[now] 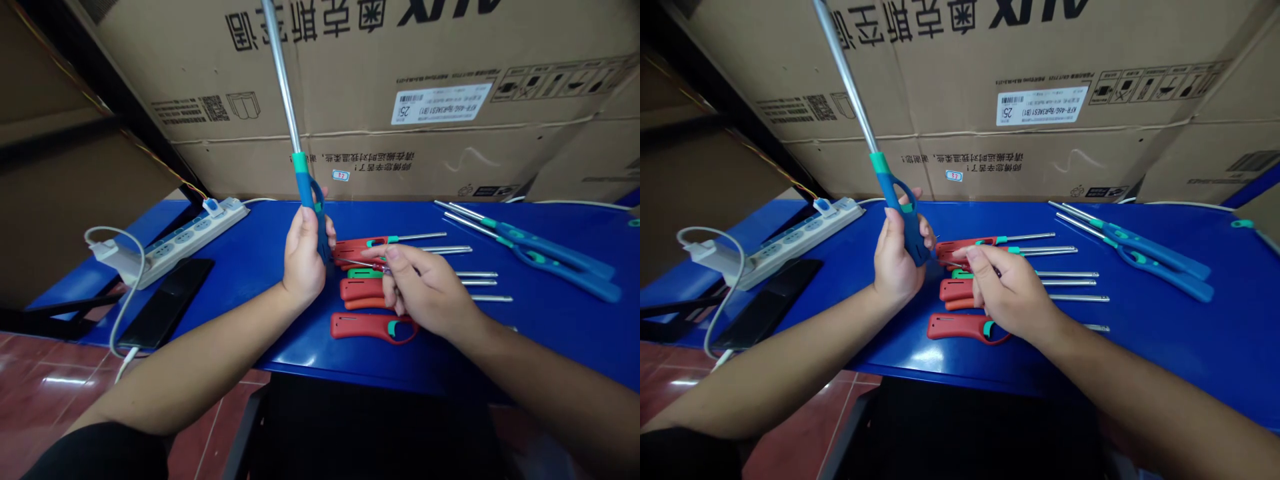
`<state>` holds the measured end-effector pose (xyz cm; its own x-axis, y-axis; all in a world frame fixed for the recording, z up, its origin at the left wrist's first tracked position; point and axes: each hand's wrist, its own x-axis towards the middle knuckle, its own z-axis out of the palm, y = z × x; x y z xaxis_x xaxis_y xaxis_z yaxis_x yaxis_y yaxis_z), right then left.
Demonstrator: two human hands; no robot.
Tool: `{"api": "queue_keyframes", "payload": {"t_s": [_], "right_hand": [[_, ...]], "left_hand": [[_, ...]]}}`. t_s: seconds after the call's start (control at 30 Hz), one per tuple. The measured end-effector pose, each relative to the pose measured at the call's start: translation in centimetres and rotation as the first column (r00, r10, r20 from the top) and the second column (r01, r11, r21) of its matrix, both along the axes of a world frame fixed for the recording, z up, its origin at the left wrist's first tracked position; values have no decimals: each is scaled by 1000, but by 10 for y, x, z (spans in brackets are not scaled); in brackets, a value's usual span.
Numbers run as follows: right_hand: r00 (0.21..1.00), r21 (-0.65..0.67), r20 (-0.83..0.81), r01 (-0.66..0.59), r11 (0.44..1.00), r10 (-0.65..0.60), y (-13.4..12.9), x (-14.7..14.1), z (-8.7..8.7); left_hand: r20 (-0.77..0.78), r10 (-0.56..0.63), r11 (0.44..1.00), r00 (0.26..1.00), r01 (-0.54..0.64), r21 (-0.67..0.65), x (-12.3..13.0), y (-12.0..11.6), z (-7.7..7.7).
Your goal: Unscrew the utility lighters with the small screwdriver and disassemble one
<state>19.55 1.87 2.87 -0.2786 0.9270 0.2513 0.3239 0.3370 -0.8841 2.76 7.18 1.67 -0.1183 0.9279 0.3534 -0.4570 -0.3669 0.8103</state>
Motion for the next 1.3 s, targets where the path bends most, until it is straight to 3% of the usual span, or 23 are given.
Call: {"api": "queue_keyframes", "payload": {"t_s": [0.07,0.17,0.33,0.5,0.73,0.97,1.1,1.3], "right_hand": [[999,-12,-45,10,1000,-11,1,-1,0],[999,92,-38,25,995,-21,4,0,-3],[1000,184,13,16,983,-18,12,7,-10],[977,174,84,180,968,-197,12,10,-7],[995,269,-8,101,958,-103,14,11,-7],[981,247,72,156,956,-179,13,13,-6],[987,378,102,75,923,-122,13,14,-7],[946,325,284,55,944,-153,12,16,-2]], "left_hand": [[14,28,999,1000,-28,40,1,-2,1],[22,30,998,999,-31,57,1,-2,3],[-17,21,1000,1000,-21,3,0,0,4],[-100,0,1000,995,-3,-29,3,-3,1],[-48,49,998,998,-51,-44,3,-3,-1],[-49,49,994,998,-54,-92,3,-4,0],[6,36,991,999,-35,-132,2,-1,1],[103,-47,974,994,68,-215,2,4,1]]}}
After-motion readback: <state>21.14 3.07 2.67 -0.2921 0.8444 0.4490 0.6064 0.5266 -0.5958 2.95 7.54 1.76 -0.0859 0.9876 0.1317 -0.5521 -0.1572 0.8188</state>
